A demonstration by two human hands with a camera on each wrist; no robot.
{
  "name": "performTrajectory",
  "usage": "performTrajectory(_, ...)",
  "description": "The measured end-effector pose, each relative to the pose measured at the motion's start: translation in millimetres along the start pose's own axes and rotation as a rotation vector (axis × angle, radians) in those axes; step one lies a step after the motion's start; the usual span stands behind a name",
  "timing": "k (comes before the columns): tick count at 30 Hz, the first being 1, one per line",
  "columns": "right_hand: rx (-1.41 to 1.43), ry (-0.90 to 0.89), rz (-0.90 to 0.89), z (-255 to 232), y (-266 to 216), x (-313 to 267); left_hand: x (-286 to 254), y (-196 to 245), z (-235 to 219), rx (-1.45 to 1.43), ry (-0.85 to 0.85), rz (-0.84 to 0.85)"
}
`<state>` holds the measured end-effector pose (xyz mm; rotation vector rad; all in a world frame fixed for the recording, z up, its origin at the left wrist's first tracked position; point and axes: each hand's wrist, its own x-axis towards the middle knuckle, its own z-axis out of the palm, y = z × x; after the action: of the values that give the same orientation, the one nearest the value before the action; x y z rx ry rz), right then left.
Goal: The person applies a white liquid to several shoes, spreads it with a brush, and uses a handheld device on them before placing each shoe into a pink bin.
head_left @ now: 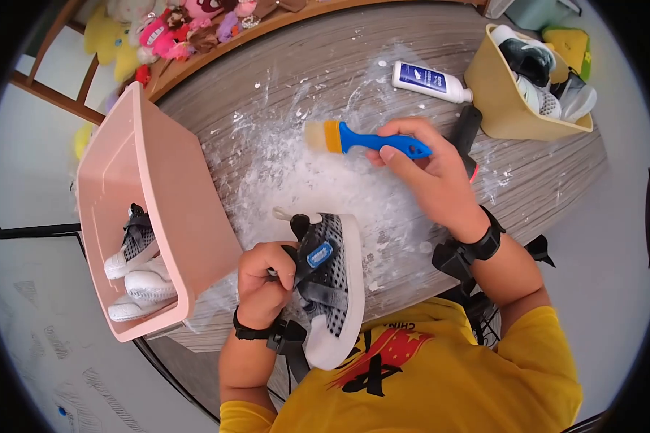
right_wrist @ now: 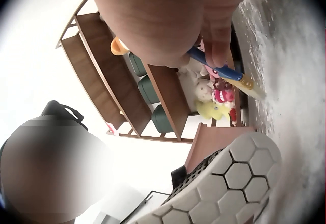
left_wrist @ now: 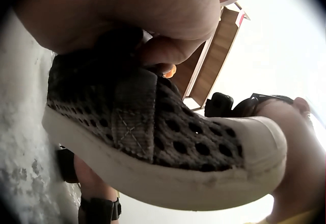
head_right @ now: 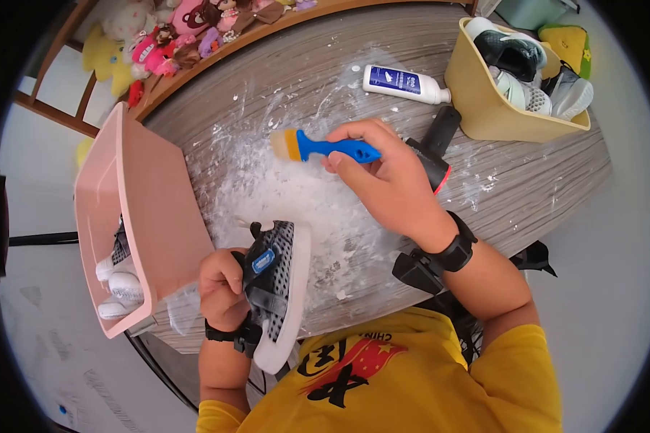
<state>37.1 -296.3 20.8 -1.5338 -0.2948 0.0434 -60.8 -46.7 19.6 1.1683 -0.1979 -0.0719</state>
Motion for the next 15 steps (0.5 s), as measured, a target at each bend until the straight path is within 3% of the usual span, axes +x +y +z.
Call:
performTrajectory(2,-0.095,-0.022,0.082,-4,3,6,-1,-2,1,0.079,0.027,0.034)
performTrajectory(5,-0.155,0.104,-0.051,-6,-1,10,-1,0,4,0.077,0.059,0.032)
performTrajectory(9,-0.556,0.138,-0.196,-47,-15,37,-2,-4,3,0.252,0.058,0.101)
performTrajectory(12,-0.538,0.131,-0.182,-89,-15,64,-1,0,10,0.366,0.053,0.122)
performTrajectory(15,-0.742,0.046,-0.040,-101,-32,69,0,1,14,0.406,0.046,0.108)
